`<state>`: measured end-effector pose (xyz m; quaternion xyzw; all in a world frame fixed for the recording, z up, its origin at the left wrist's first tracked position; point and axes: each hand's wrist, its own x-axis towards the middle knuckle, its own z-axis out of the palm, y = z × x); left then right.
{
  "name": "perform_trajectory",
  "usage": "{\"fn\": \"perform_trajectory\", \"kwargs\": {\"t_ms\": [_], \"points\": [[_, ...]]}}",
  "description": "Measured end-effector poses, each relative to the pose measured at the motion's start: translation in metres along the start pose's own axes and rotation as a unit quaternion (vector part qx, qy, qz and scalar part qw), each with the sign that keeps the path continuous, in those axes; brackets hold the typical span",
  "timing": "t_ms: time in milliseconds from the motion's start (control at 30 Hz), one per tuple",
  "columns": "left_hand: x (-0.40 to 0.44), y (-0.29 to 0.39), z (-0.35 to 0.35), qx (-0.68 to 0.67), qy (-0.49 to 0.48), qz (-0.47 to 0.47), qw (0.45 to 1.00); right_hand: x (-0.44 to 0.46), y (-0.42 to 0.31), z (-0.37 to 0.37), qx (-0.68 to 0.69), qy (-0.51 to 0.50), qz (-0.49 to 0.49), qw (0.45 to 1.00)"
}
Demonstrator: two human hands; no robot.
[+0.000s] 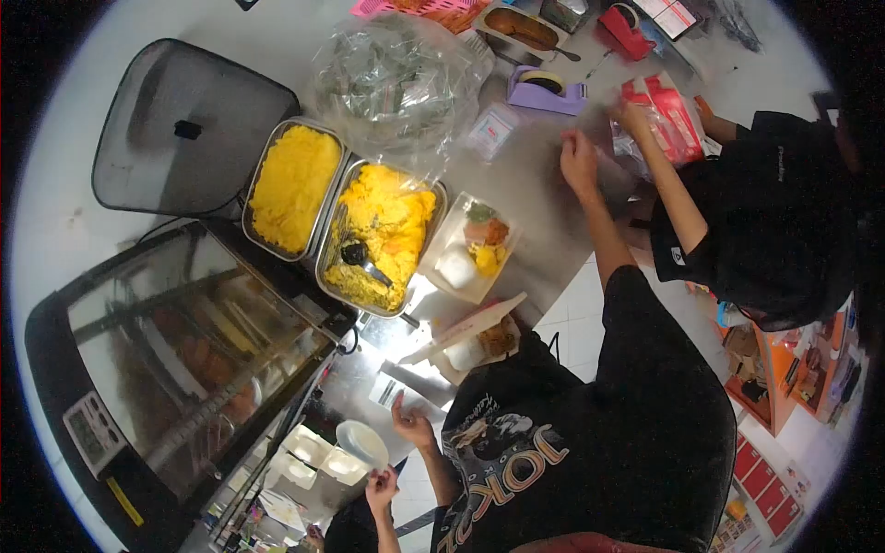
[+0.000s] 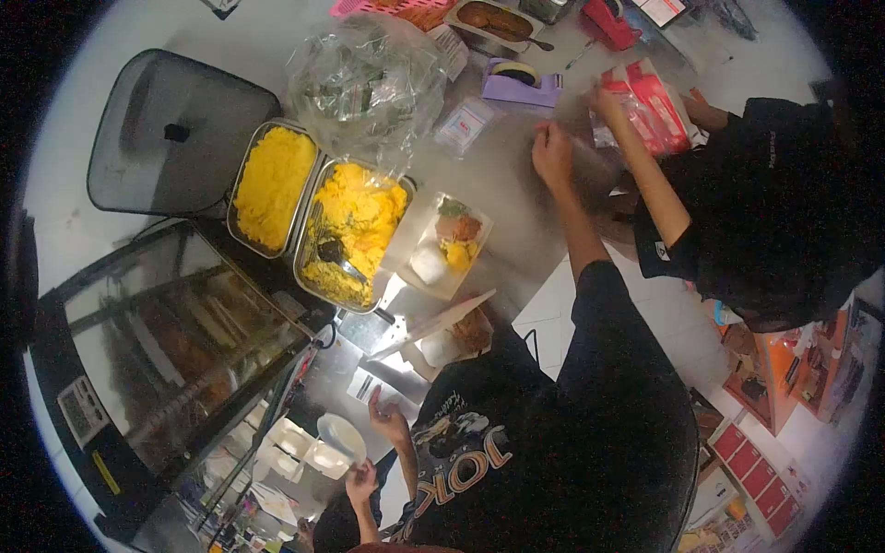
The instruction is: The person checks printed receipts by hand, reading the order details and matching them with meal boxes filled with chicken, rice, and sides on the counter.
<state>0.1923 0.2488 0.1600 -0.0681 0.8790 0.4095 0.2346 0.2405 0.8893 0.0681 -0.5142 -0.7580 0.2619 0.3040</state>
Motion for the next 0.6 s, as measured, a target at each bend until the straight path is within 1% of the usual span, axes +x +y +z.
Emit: {"fn": "perform_trajectory", "kwargs": {"t_ms": [100,200,267,300,333,367,400,433,467,500,567,600], "points": [[-0.005,0.012,-0.002,0.015,0.020,0.005,1.000,0.047,0.016,0.021,-0.090,0.143,-0.023,0.985],[-0.009,0.024,-0.001,0.024,0.036,0.008,0.999,0.085,0.038,0.029,-0.041,0.177,0.067,0.981],[-0.011,0.036,0.003,0.028,0.047,0.012,0.998,0.104,0.049,0.025,-0.024,0.213,0.080,0.974],[-0.010,0.032,0.001,0.029,0.055,0.023,0.998,0.114,0.051,0.021,-0.016,0.231,0.085,0.969],[-0.007,0.016,0.001,0.041,0.061,0.042,0.996,0.128,0.061,0.024,-0.024,0.250,0.065,0.966],[-0.005,-0.020,-0.002,0.072,0.069,0.092,0.991,0.141,0.068,0.024,0.007,0.239,0.090,0.967],[-0.004,-0.014,-0.007,0.096,0.044,0.039,0.994,0.151,0.073,0.023,0.039,0.227,0.114,0.966],[-0.008,-0.008,-0.005,0.044,0.041,-0.009,0.998,0.164,0.079,0.022,0.071,0.214,0.136,0.965],[-0.013,0.019,0.001,0.036,0.043,0.007,0.998,0.179,0.096,0.024,-0.020,0.208,0.181,0.961],[-0.012,0.039,0.007,0.028,0.046,0.023,0.998,0.190,0.100,0.022,-0.041,0.198,0.229,0.952],[-0.004,0.027,0.003,0.087,0.045,0.121,0.988,0.216,0.096,0.017,-0.080,0.172,0.321,0.928],[0.002,0.003,-0.003,0.116,0.047,0.169,0.978,0.225,0.088,0.029,-0.072,0.170,0.317,0.930]]}}
